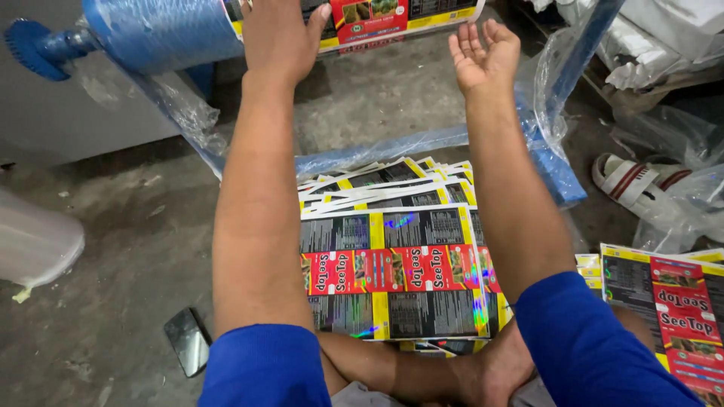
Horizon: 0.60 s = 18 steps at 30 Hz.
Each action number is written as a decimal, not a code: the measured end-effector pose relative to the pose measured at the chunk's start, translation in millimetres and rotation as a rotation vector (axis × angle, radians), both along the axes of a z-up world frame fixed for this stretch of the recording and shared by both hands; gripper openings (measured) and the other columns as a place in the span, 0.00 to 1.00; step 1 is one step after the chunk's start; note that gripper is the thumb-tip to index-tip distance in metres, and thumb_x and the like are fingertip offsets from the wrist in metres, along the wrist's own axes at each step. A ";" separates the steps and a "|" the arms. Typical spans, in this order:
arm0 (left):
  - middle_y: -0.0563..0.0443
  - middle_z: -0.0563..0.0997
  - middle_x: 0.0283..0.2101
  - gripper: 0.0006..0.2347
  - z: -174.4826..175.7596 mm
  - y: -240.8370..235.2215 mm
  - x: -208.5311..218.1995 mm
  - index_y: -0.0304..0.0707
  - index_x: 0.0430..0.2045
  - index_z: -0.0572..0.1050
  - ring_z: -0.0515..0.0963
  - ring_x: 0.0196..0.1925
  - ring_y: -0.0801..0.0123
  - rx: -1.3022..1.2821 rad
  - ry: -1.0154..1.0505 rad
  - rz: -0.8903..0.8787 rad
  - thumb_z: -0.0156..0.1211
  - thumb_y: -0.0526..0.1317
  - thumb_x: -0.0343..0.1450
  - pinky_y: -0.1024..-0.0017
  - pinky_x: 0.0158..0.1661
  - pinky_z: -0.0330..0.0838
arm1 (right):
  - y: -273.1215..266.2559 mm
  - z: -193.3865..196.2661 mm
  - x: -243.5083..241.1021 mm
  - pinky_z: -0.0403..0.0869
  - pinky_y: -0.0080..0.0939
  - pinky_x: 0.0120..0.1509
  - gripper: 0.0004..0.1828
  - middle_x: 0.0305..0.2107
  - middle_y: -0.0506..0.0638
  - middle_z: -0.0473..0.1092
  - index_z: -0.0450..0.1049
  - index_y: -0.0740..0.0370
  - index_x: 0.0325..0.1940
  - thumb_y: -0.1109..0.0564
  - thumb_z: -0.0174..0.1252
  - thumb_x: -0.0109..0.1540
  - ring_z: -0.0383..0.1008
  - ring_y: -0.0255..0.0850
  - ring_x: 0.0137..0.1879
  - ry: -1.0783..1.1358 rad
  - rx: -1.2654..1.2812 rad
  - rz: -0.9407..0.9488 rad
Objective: Stacking printed holographic labels from a roll into an organized pile on the floor.
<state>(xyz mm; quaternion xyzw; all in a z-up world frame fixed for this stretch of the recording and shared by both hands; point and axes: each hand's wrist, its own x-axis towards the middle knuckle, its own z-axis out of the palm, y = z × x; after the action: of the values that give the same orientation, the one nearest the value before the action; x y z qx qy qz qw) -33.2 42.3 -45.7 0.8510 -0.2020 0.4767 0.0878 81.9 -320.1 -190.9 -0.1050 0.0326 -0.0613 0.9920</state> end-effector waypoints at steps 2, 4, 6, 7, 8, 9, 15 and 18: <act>0.32 0.80 0.47 0.20 -0.2 -0.8 2.0 0.34 0.48 0.77 0.75 0.51 0.36 0.008 0.002 0.024 0.68 0.52 0.74 0.42 0.50 0.65 | 3.2 0.2 4.2 0.67 0.65 0.74 0.21 0.49 0.59 0.67 0.68 0.64 0.52 0.57 0.61 0.56 0.70 0.54 0.60 0.001 0.006 -0.008; 0.32 0.79 0.48 0.21 -1.5 -0.8 2.8 0.33 0.50 0.76 0.75 0.52 0.35 0.016 0.013 0.046 0.68 0.53 0.74 0.41 0.52 0.64 | 7.4 1.4 1.7 0.67 0.64 0.74 0.23 0.49 0.58 0.67 0.68 0.66 0.54 0.57 0.62 0.57 0.70 0.54 0.61 0.010 0.012 -0.018; 0.32 0.79 0.49 0.22 -2.5 -1.6 3.4 0.32 0.50 0.75 0.74 0.54 0.36 0.032 0.008 0.051 0.68 0.53 0.74 0.38 0.54 0.63 | 10.5 5.6 -7.3 0.68 0.63 0.70 0.23 0.47 0.60 0.68 0.69 0.61 0.51 0.56 0.62 0.53 0.72 0.54 0.58 0.014 -0.005 -0.073; 0.32 0.79 0.49 0.22 -2.9 -1.1 2.7 0.32 0.50 0.75 0.74 0.54 0.36 0.033 0.012 0.048 0.68 0.53 0.74 0.38 0.54 0.63 | 12.0 5.1 -7.7 0.68 0.63 0.70 0.23 0.47 0.60 0.68 0.69 0.61 0.51 0.56 0.62 0.53 0.72 0.54 0.58 0.018 -0.004 -0.077; 0.33 0.79 0.49 0.21 -2.0 -0.3 2.6 0.34 0.51 0.75 0.74 0.54 0.37 0.031 0.021 0.034 0.68 0.53 0.75 0.38 0.54 0.62 | 13.7 6.4 -7.2 0.69 0.62 0.70 0.22 0.45 0.57 0.67 0.69 0.59 0.50 0.56 0.63 0.53 0.72 0.54 0.56 0.000 -0.007 -0.094; 0.33 0.79 0.50 0.20 -1.1 0.7 2.2 0.35 0.51 0.75 0.74 0.55 0.37 0.028 0.029 0.021 0.68 0.53 0.75 0.38 0.55 0.62 | 15.7 7.7 -6.8 0.69 0.61 0.71 0.22 0.43 0.55 0.66 0.70 0.57 0.50 0.56 0.64 0.52 0.72 0.53 0.54 -0.018 -0.010 -0.112; 0.33 0.78 0.50 0.20 -4.5 2.5 2.8 0.35 0.52 0.75 0.74 0.54 0.37 0.019 -0.011 0.001 0.69 0.52 0.75 0.39 0.54 0.62 | 15.7 -8.8 16.1 0.71 0.59 0.68 0.22 0.41 0.54 0.68 0.71 0.60 0.50 0.54 0.67 0.55 0.74 0.50 0.51 -0.054 -0.057 -0.163; 0.33 0.78 0.50 0.21 -5.5 3.0 6.2 0.35 0.51 0.75 0.74 0.54 0.37 0.032 0.003 0.034 0.69 0.53 0.75 0.39 0.55 0.61 | 16.7 -1.9 15.9 0.74 0.57 0.65 0.22 0.40 0.55 0.70 0.72 0.65 0.48 0.52 0.66 0.55 0.73 0.50 0.48 -0.154 -0.097 -0.174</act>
<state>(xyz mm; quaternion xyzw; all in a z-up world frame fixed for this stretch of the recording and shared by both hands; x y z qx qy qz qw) -27.0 45.2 -51.2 0.8563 -0.1950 0.4736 0.0663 97.8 -303.4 -192.9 -0.1446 -0.0375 -0.1566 0.9763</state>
